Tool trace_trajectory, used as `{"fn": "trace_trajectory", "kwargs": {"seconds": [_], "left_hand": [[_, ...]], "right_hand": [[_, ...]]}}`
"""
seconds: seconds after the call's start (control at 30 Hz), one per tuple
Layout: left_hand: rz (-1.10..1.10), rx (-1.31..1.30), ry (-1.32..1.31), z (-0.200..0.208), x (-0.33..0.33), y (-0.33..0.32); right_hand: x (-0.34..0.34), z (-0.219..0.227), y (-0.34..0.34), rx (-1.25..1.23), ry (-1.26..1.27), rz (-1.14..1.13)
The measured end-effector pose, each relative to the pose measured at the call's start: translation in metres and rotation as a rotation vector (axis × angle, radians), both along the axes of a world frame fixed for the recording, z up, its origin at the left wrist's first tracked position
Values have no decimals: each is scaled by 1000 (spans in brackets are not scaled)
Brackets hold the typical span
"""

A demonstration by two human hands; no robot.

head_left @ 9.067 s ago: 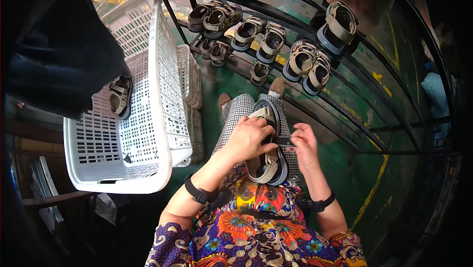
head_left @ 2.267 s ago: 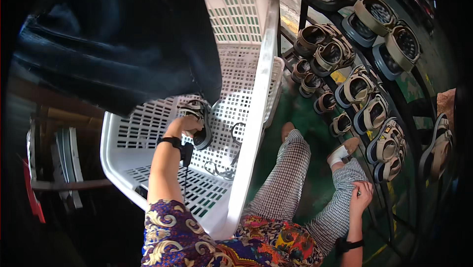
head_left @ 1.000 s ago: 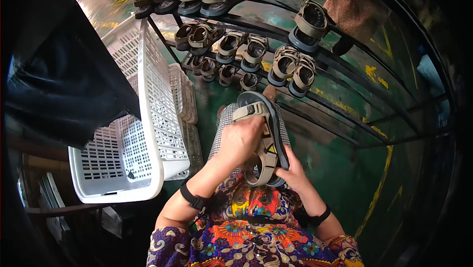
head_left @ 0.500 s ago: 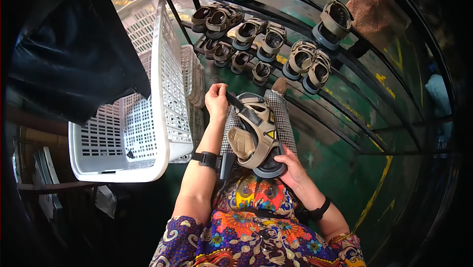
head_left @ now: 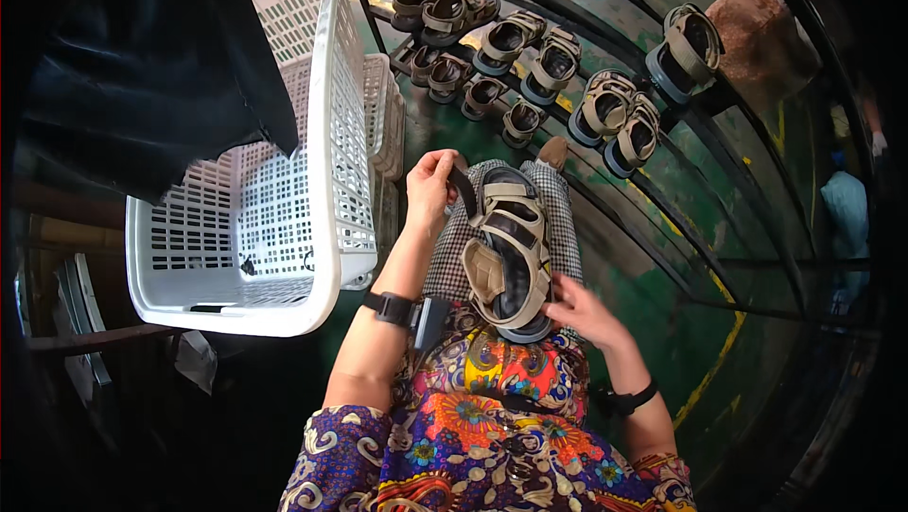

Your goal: Inspecting manufactured sandals and placing them onto a storage rack.

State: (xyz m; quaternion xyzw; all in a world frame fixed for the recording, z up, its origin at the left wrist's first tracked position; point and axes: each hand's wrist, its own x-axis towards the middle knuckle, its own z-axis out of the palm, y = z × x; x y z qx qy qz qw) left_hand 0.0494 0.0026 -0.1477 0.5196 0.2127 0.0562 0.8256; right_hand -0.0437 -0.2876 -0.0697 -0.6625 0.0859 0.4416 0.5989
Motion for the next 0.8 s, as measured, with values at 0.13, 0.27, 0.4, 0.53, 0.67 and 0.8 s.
{"fn": "trace_trajectory", "kwargs": {"seconds": [0.13,0.27,0.4,0.53,0.67,0.8], "left_hand": [[-64,-145,-27,60,-24,1],[-231,-202,-130,103,-47,-10],[-189,-116,-238,103,-59,-3],[-151,82,-134,68,-73,20],[-717,852,-107,40,-101,18],[-677,103,-62,36,-100,0]], "right_hand": [[46,35,7,-336,-645,22],[77,60,67,135,-908,73],[94,69,116,190,-806,231],[106,74,118,114,-521,349],[120,80,107,-57,-463,336],[130,90,97,-180,-522,428]]}}
